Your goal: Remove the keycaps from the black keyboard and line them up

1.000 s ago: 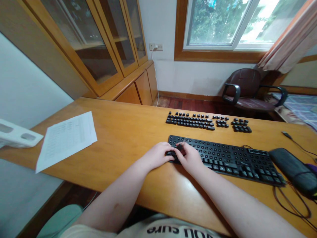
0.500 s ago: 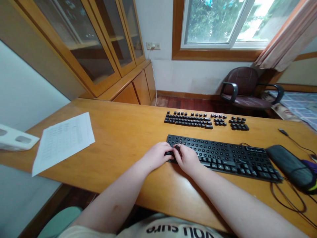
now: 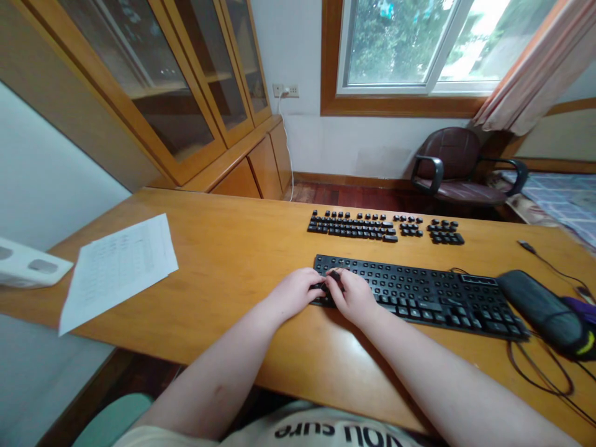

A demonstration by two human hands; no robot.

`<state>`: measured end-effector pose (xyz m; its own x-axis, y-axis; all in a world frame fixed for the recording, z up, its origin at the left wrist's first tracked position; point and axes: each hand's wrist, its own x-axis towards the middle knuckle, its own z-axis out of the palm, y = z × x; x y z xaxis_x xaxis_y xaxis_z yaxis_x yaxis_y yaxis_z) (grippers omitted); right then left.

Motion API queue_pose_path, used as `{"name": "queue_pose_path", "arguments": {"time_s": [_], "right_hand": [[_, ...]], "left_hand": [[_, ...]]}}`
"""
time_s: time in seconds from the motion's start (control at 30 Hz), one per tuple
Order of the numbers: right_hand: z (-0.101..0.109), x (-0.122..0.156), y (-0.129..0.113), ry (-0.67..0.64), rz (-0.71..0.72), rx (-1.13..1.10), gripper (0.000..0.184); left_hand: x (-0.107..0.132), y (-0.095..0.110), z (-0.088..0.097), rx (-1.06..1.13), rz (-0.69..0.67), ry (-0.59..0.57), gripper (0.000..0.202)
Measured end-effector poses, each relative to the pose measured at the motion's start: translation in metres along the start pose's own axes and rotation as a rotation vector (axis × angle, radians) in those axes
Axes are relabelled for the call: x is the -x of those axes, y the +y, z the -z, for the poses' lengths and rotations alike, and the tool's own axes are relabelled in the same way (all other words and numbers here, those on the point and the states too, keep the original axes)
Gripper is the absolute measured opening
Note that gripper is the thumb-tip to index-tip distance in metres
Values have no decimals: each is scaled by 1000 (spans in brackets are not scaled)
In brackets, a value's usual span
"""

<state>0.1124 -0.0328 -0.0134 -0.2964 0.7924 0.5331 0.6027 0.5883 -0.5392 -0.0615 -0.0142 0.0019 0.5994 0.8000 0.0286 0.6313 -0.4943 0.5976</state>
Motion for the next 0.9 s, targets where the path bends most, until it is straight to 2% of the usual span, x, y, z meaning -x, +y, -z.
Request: {"name": "queue_pose_path", "arguments": {"time_s": [0.13, 0.3, 0.4, 0.53, 0.73, 0.83, 0.9], "right_hand": [[1, 0, 5, -4, -199, -121, 15], [-1, 0, 9, 30, -373, -344, 18], [-2, -4, 9, 108, -501, -597, 22], [0, -11, 10, 289, -666, -920, 29], [2, -17, 23, 457, -760, -1118, 31], [2, -17, 27, 483, -777, -1154, 31], [1, -16, 27, 484, -774, -1169, 32]], "left_hand": [[0, -2, 2, -9, 46, 27, 29], [0, -3, 3, 44, 103, 74, 25], [1, -2, 5, 96, 148, 141, 20], [-1, -4, 6, 264, 243, 243, 22], [-7, -14, 0, 717, 340, 398, 30], [-9, -16, 1, 839, 408, 421, 41], [-13, -17, 9, 881, 420, 430, 44]]}}
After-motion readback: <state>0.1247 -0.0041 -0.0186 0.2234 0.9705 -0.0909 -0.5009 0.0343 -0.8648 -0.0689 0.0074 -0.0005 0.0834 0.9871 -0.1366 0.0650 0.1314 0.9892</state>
